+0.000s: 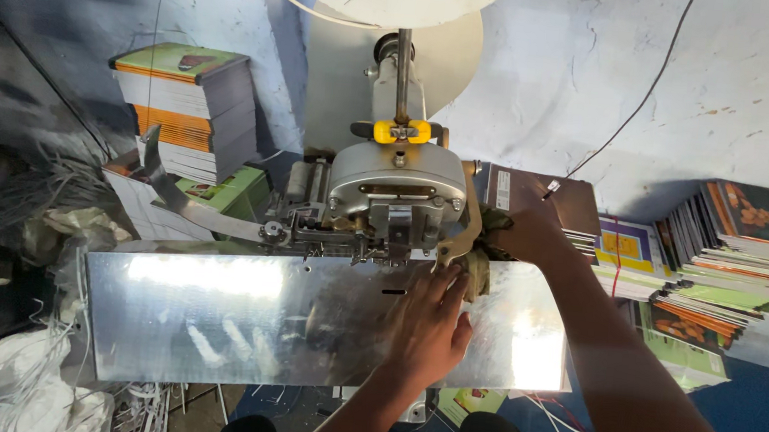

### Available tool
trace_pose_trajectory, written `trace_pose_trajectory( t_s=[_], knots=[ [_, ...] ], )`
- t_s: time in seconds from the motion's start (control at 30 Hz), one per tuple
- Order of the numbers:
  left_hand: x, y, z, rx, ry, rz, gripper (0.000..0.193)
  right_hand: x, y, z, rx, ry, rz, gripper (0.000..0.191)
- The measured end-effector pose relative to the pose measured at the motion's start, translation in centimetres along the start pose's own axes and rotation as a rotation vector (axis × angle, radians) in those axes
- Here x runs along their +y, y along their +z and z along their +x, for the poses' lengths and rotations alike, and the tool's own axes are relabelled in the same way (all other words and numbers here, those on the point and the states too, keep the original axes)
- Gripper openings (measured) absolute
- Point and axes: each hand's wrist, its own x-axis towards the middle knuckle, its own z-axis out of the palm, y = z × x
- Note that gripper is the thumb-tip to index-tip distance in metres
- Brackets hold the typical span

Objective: The person wipes the metal bed and head assembly of a bookbinding sewing machine with a cloth. They then use pliers to adjust a small component near the needle area before wiping the machine again.

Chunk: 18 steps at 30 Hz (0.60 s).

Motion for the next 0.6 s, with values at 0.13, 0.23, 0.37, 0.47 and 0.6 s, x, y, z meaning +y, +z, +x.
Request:
trace_pose_trajectory(
  t_s=[0.13, 0.23, 0.37, 0.47, 0.6],
  knots=[
    [0.1, 0.0, 0.2, -0.007, -0.038, -0.049, 0.062, 0.7, -0.1, -0.7, -0.028, 0.007, 0.225, 0.049],
    [0.1, -0.3, 0.3, -0.001, -0.047, -0.078, 0.060, 1.5, -0.2, -1.3, -0.033, -0.020, 0.405, 0.043],
    [-0.1, -0.6, 0.6, 0.037, -0.034, -0.104, 0.055, 2.4, -0.3, -1.9, -0.152, 0.056, 0.691, 0.035],
    [0.1, -0.9, 0.8, 0.030, -0.072, -0.165, 0.051, 2.5, -0.2, -3.3, -0.055, -0.064, 0.740, 0.032],
    [0.2, -1.6, 0.7, -0.068, -0.244, -0.245, 0.044, 1.3, -0.6, -5.5, -0.064, -0.054, 0.892, 0.037]
  ],
)
